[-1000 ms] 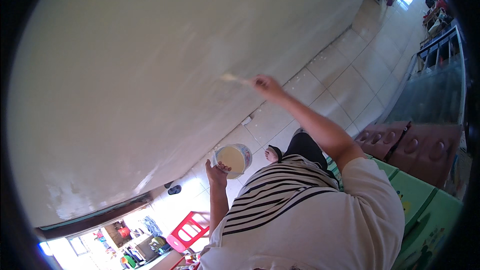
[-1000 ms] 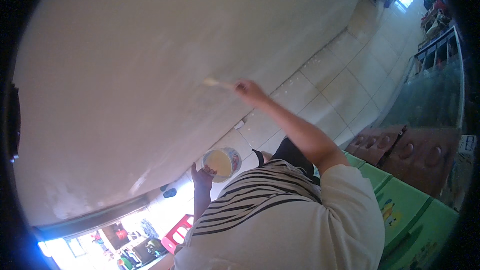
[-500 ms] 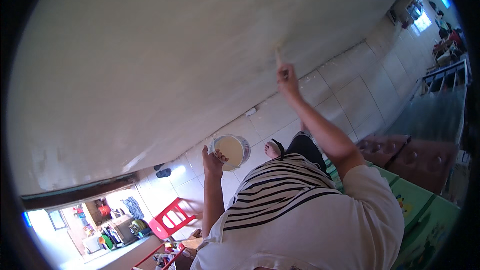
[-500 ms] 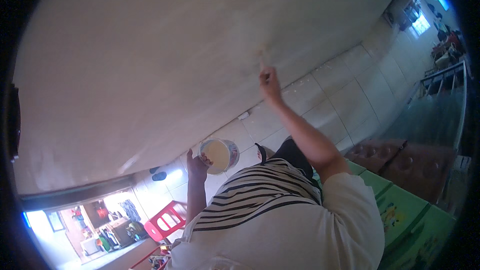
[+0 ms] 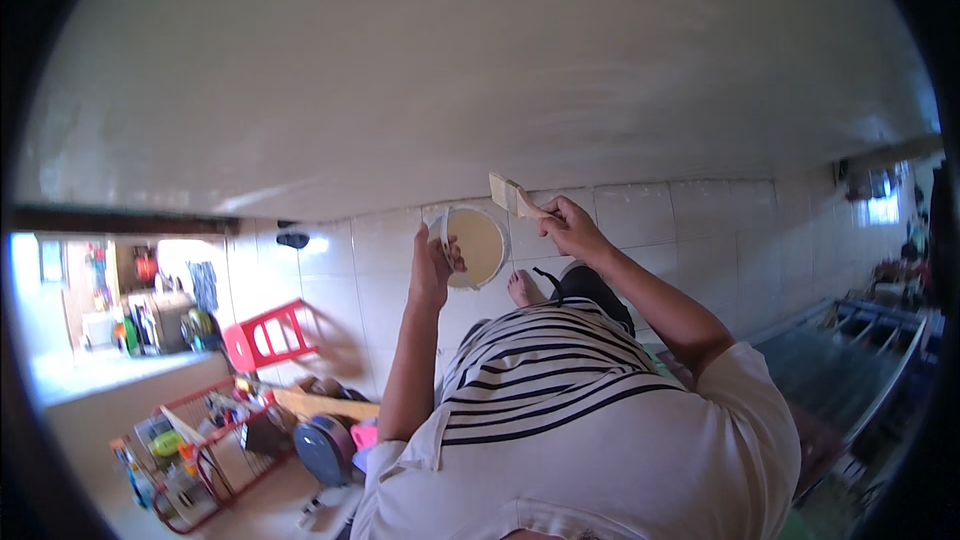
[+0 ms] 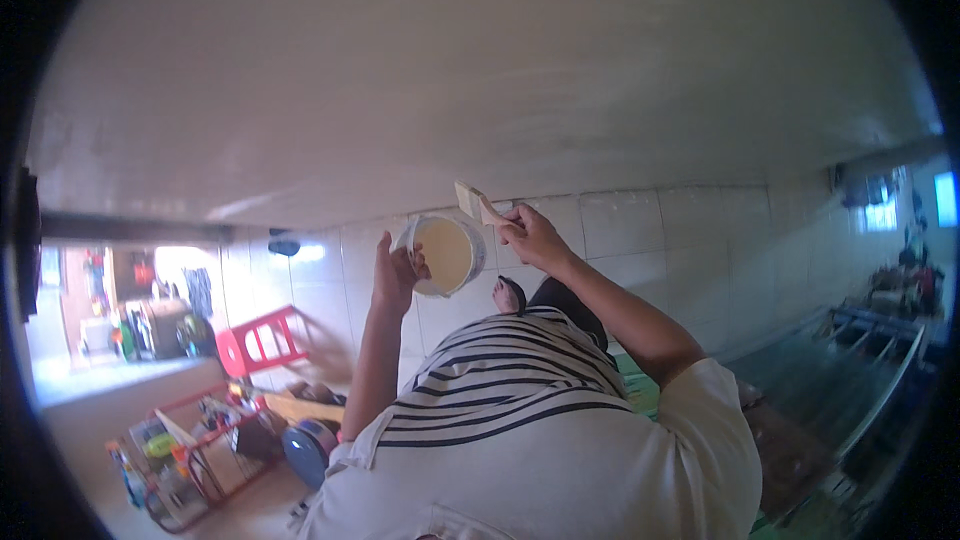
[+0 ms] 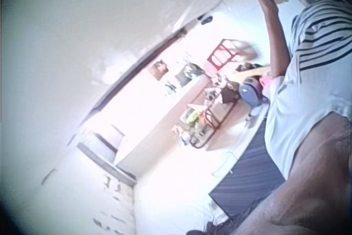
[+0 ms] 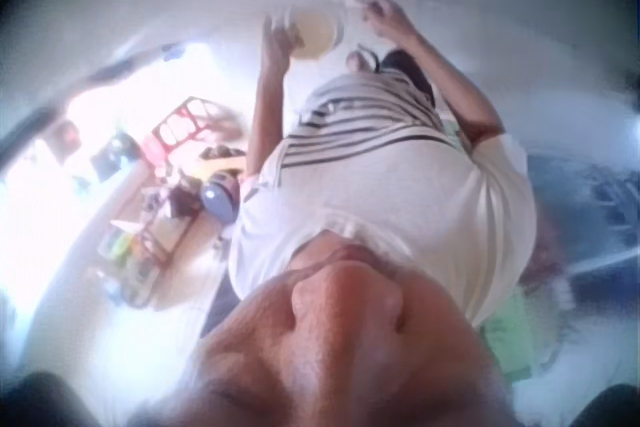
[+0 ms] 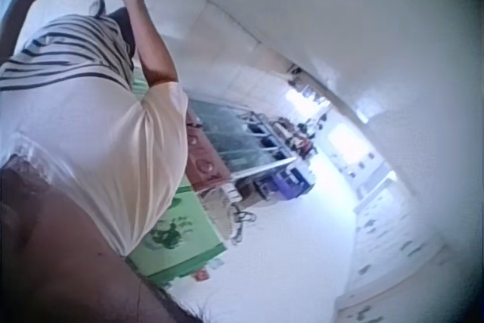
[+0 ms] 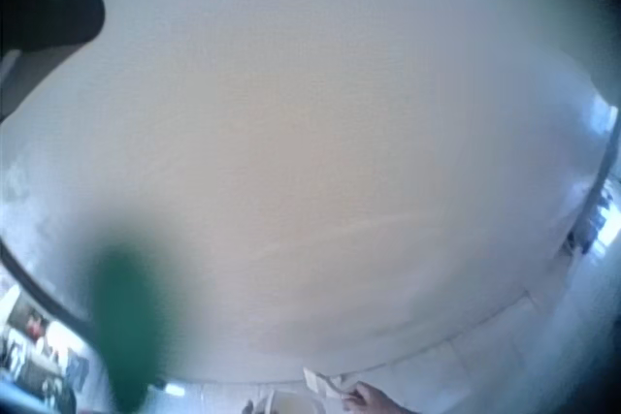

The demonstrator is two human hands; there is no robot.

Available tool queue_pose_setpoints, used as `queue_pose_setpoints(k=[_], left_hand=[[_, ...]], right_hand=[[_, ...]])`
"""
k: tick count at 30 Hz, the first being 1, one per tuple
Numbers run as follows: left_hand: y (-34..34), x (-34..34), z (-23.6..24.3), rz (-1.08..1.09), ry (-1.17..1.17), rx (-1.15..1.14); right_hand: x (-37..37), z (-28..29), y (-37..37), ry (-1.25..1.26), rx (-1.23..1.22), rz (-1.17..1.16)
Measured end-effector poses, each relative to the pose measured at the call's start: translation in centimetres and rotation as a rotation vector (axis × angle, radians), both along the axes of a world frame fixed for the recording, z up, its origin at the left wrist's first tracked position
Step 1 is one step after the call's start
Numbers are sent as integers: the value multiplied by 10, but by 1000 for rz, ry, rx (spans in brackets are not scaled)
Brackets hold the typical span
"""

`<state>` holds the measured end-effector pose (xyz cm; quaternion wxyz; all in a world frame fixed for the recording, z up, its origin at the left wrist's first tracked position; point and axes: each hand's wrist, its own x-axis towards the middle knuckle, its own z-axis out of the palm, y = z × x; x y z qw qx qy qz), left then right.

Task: The person uses a brush to apply paint to a wall while holding a container of paint.

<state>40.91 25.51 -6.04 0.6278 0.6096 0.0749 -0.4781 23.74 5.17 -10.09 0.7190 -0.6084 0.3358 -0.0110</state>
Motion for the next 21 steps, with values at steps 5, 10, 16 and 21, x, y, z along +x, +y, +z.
queue_pose_setpoints(k=[5, 10, 16, 21], left_hand=[[-2, -2, 13, 38, -65, -49], [-7, -1, 29, 59, -140, -22], [-13, -8, 51, 112, -207, -71], [-20, -13, 69, 139, -195, -105]], right_hand=[[4, 42, -14, -114, -313, 348], [30, 49, -12, -135, -595, 435], [84, 54, -4, -211, -637, 653], [127, 56, 9, -130, -789, 752]])
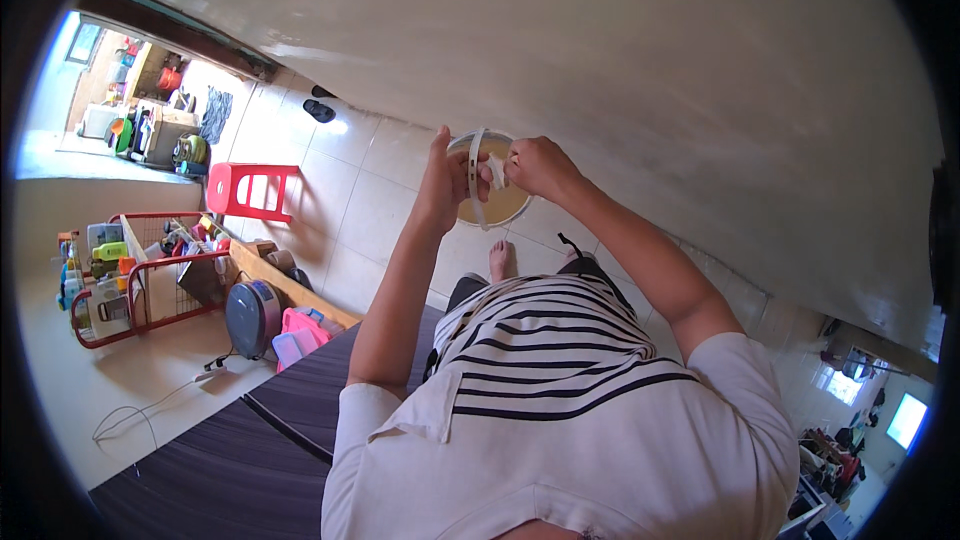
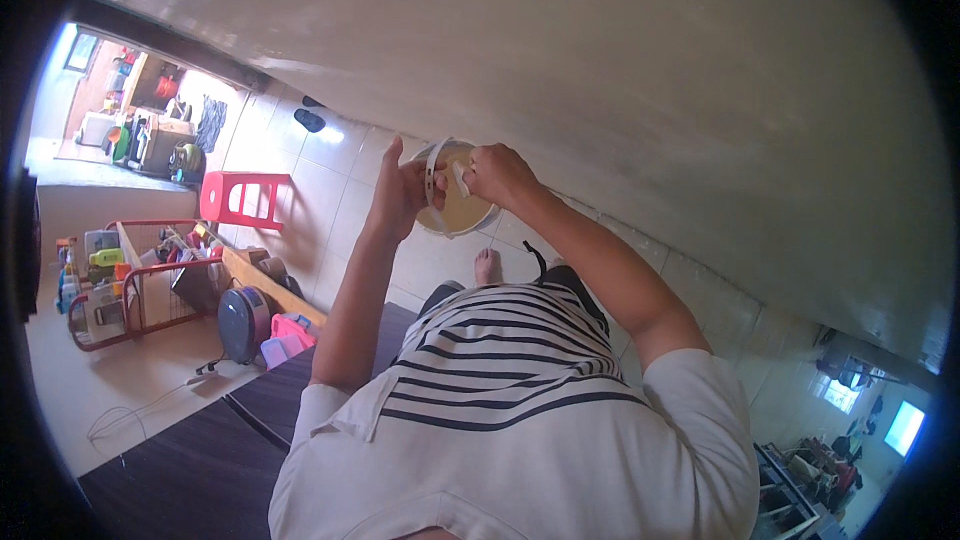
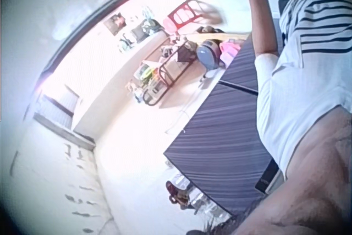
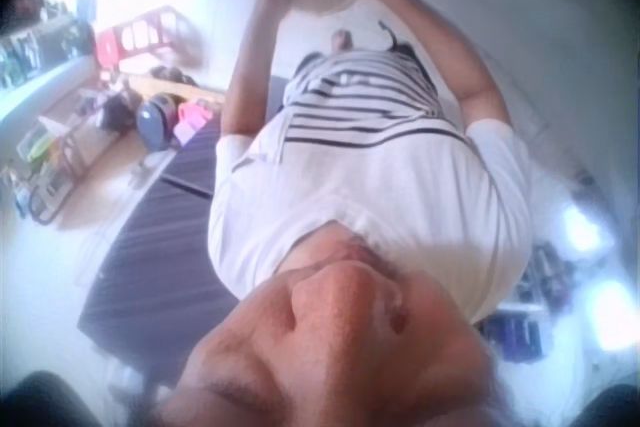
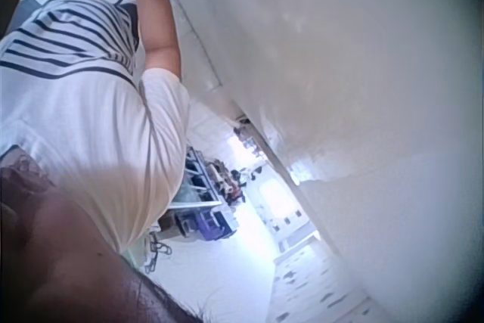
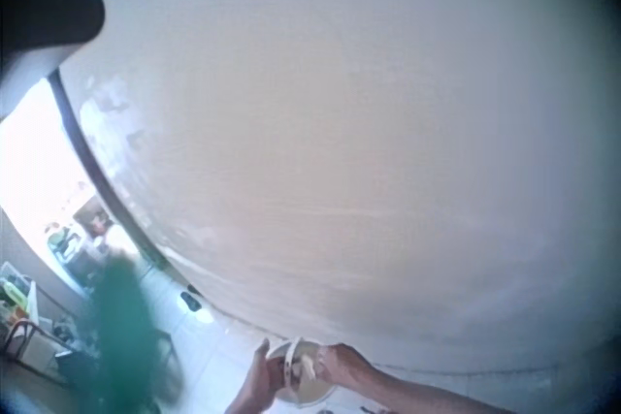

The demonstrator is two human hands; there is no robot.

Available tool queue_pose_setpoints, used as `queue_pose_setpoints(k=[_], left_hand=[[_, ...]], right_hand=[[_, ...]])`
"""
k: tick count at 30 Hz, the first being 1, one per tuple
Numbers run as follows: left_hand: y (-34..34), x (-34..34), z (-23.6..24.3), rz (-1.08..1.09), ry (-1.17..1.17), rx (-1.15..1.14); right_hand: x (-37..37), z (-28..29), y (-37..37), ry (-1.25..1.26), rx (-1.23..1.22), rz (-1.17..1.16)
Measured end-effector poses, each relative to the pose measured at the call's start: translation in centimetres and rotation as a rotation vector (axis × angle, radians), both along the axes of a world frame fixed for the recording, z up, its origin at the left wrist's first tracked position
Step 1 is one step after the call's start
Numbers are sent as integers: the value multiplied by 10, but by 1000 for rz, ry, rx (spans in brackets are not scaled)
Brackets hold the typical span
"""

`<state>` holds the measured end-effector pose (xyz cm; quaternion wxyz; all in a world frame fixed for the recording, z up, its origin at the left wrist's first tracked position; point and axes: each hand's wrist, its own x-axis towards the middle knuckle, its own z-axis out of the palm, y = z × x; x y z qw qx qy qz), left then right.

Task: The person uses a brush to apply paint to a wall while holding a container of paint.

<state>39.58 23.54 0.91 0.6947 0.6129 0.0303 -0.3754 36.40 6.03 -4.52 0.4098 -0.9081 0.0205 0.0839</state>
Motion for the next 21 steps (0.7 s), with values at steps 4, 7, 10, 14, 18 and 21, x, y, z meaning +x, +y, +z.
queue_pose_setpoints(k=[4, 7, 10, 14, 18, 21], left_hand=[[-4, 2, 3, -1, 6, -14], [-8, 0, 9, -16, 14, -16], [-9, -1, 10, -43, 16, -36], [-8, 1, 15, -88, 3, -60], [-5, 5, 16, -125, -4, -58], [-2, 11, 15, -162, 4, -77]], right_hand=[[19, -16, 15, 60, -166, 27], [26, -23, 19, 133, -144, 86], [22, -34, 19, -30, -150, 46], [22, -36, 21, 4, 72, 49], [10, -14, 24, 61, 540, -2], [13, -15, 25, -13, 158, -24]])
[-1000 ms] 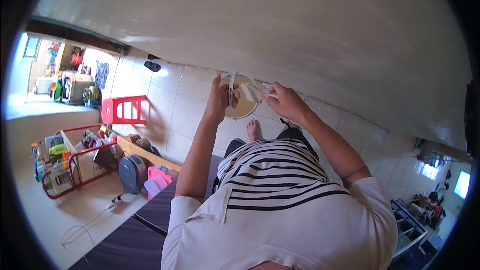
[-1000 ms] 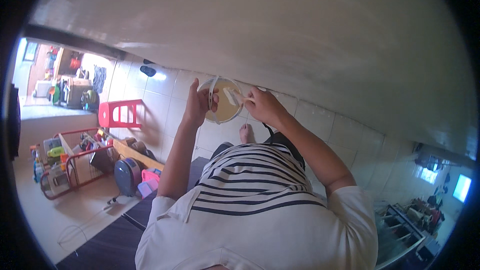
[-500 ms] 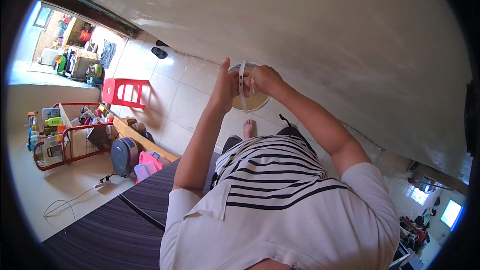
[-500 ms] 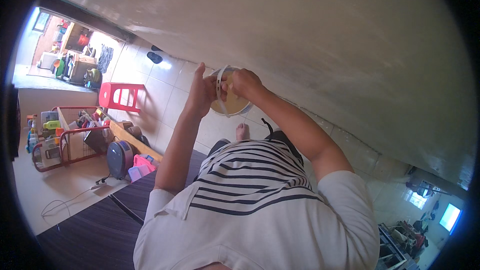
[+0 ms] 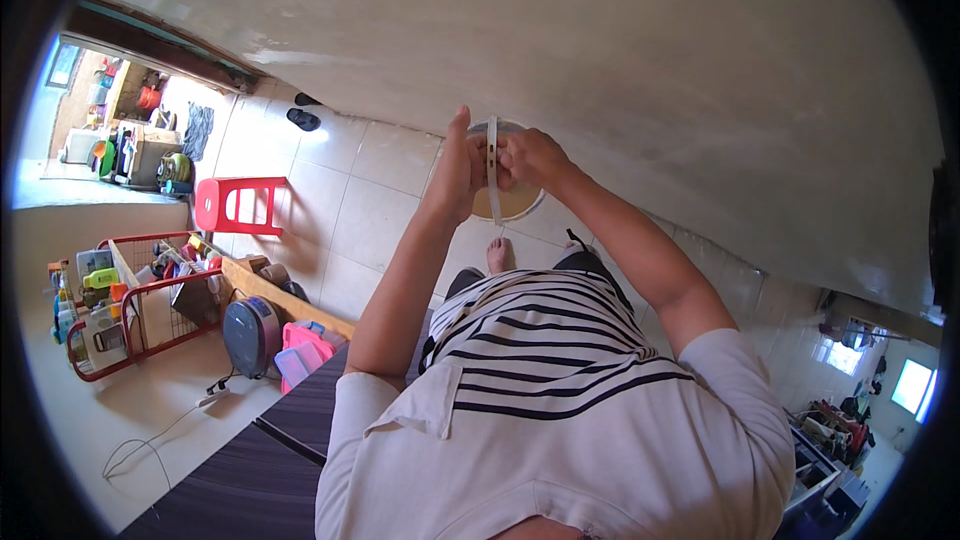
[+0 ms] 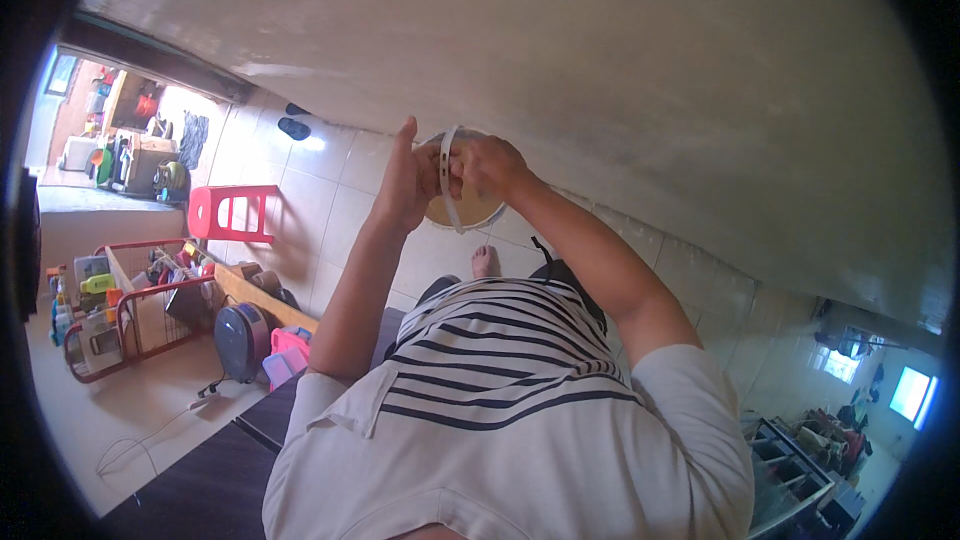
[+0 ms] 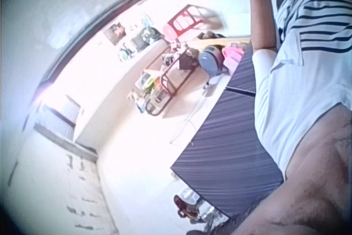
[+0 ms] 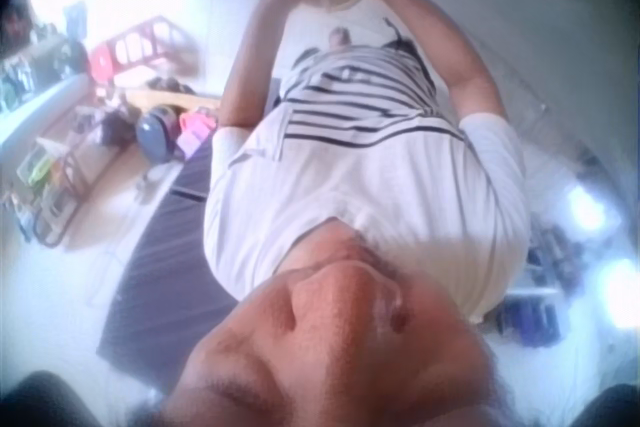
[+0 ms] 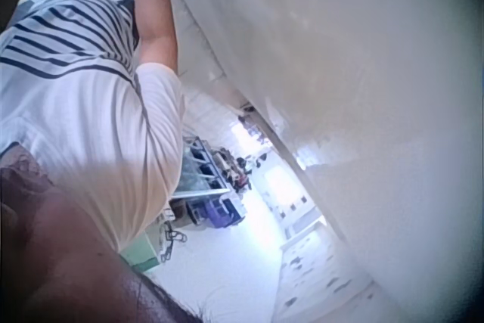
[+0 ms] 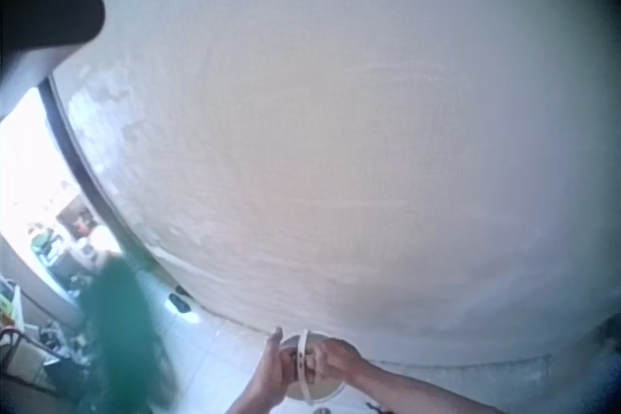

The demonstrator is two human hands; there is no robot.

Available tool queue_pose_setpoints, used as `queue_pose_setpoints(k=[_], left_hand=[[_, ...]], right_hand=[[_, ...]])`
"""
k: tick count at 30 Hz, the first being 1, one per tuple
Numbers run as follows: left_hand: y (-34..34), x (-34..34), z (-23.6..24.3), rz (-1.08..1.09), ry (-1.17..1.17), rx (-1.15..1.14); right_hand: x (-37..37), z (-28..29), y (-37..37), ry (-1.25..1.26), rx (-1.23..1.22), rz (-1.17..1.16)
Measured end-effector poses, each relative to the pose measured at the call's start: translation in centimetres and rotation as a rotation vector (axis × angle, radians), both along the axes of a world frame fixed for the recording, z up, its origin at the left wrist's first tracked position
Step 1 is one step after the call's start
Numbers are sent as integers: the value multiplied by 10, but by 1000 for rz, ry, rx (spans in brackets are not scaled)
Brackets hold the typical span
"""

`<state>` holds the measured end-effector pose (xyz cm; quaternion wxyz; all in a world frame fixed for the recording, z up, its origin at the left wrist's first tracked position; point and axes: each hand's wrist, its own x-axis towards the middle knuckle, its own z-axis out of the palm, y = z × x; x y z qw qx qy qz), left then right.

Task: The person uses a brush to apply paint to a wall while holding a container of paint.

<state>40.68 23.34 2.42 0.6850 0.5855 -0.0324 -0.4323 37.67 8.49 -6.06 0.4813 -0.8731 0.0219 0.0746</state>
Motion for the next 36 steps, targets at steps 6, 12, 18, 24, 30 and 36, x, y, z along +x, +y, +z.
queue_pose_setpoints(k=[6, 12, 18, 24, 30, 36], left_hand=[[9, 16, -4, 7, 57, -9], [4, 22, -1, -58, 47, 14], [6, 22, 9, -70, 3, 22], [-9, 24, 16, -63, 8, 18], [-23, 17, 9, -22, 45, -12], [-33, 4, 10, 8, 62, 23]], right_hand=[[-10, 19, -20, 223, 22, -154], [-8, -7, -9, 47, -130, -181], [-4, 26, 18, -71, -9, -115], [-3, -3, -16, -76, -287, -127], [-61, 51, -69, 267, 201, -256], [-119, 7, -95, 283, 666, -289]])
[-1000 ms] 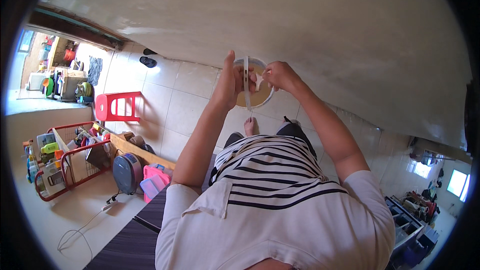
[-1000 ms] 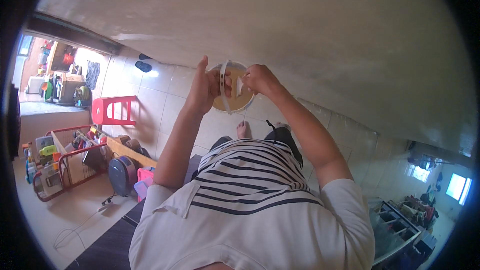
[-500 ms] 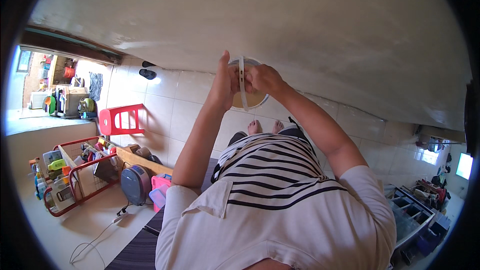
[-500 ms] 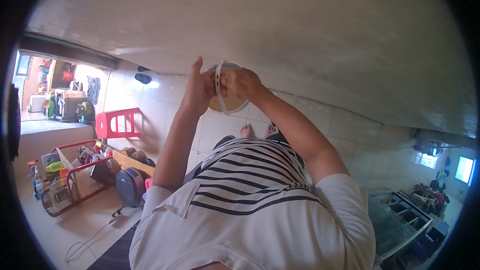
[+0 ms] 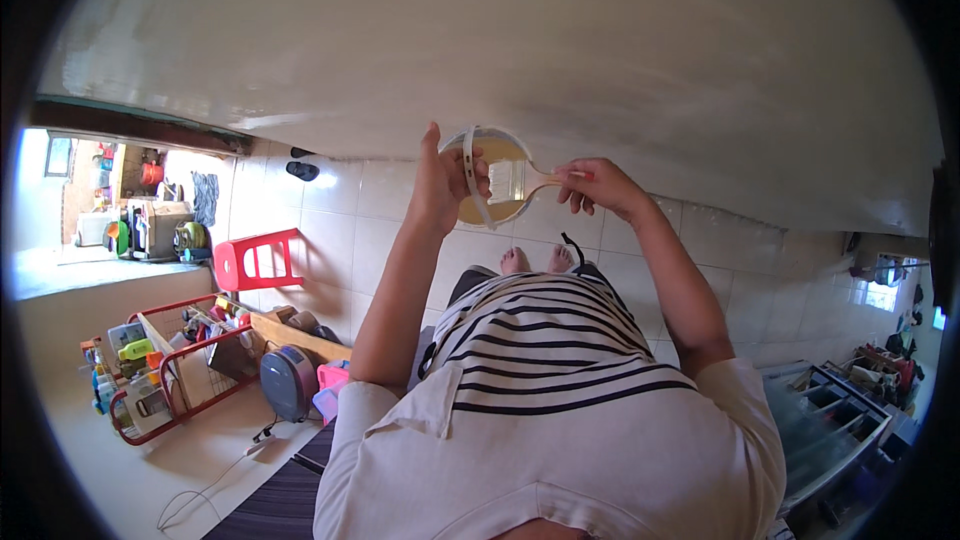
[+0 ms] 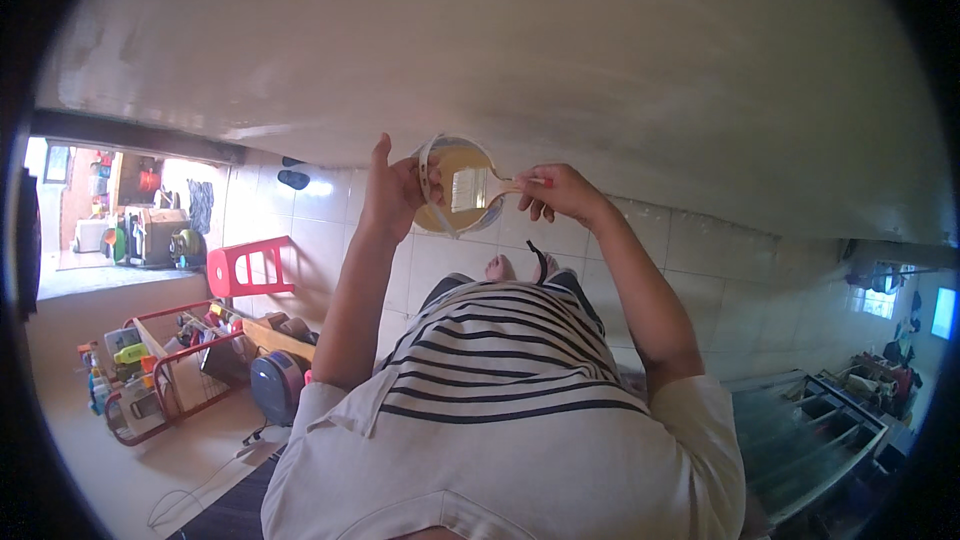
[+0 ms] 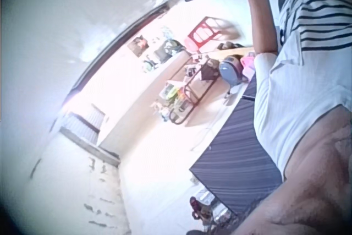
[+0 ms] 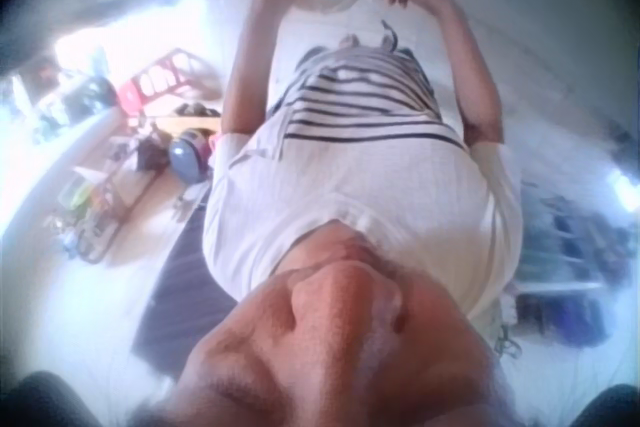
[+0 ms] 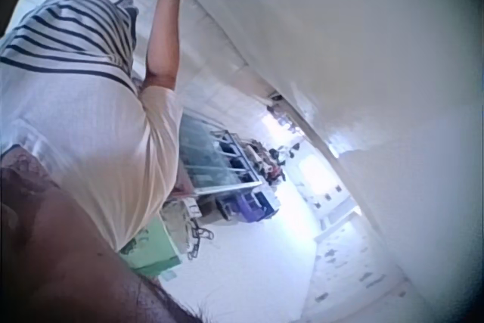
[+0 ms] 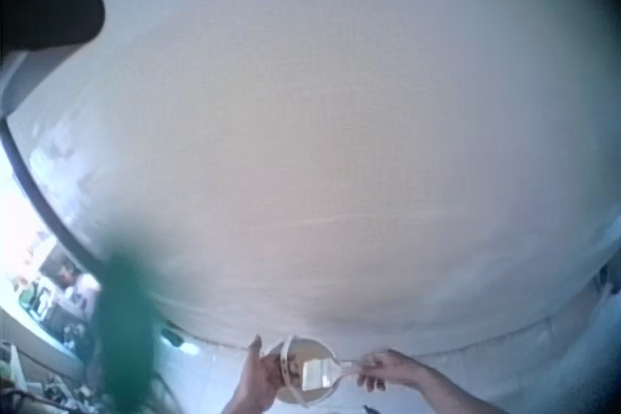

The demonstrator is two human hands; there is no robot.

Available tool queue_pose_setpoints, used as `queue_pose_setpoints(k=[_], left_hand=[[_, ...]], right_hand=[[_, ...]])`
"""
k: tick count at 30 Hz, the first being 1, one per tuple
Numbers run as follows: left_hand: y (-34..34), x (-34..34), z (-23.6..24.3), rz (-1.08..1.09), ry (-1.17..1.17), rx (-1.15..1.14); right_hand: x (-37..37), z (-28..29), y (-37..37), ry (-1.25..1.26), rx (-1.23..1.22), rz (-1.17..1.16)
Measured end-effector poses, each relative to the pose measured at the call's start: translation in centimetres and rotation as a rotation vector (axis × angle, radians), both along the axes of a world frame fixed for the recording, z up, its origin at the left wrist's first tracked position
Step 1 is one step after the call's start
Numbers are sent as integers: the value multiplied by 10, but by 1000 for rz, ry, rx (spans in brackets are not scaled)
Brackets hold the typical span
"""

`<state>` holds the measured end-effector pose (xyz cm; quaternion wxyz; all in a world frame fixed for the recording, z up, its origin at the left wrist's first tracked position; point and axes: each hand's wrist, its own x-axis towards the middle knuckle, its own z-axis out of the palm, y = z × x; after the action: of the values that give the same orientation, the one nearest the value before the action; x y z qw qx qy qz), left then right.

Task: The person uses a brush to apply paint to a wall while holding a container of paint.

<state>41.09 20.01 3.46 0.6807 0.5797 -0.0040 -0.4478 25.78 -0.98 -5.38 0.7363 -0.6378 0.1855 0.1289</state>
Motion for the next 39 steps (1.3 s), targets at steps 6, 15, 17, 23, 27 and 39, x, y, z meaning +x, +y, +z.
queue_pose_setpoints(k=[6, 15, 17, 23, 27, 39], left_hand=[[-9, -11, -1, 24, 18, 21], [-24, -12, -14, -98, 63, 47], [-26, -12, -14, -127, 87, 51], [-25, -6, -17, -249, 135, 68], [-22, -1, -15, -292, 135, 91], [-4, 12, -32, -226, 133, 138]], right_hand=[[-29, -29, 2, -73, 255, -40], [-56, -49, 19, -53, 403, -273], [-64, -48, 28, -42, 424, -357], [-72, -51, 53, -62, 364, -587], [-76, -57, 68, -158, 336, -695], [-107, -45, -4, -163, 1, -972]])
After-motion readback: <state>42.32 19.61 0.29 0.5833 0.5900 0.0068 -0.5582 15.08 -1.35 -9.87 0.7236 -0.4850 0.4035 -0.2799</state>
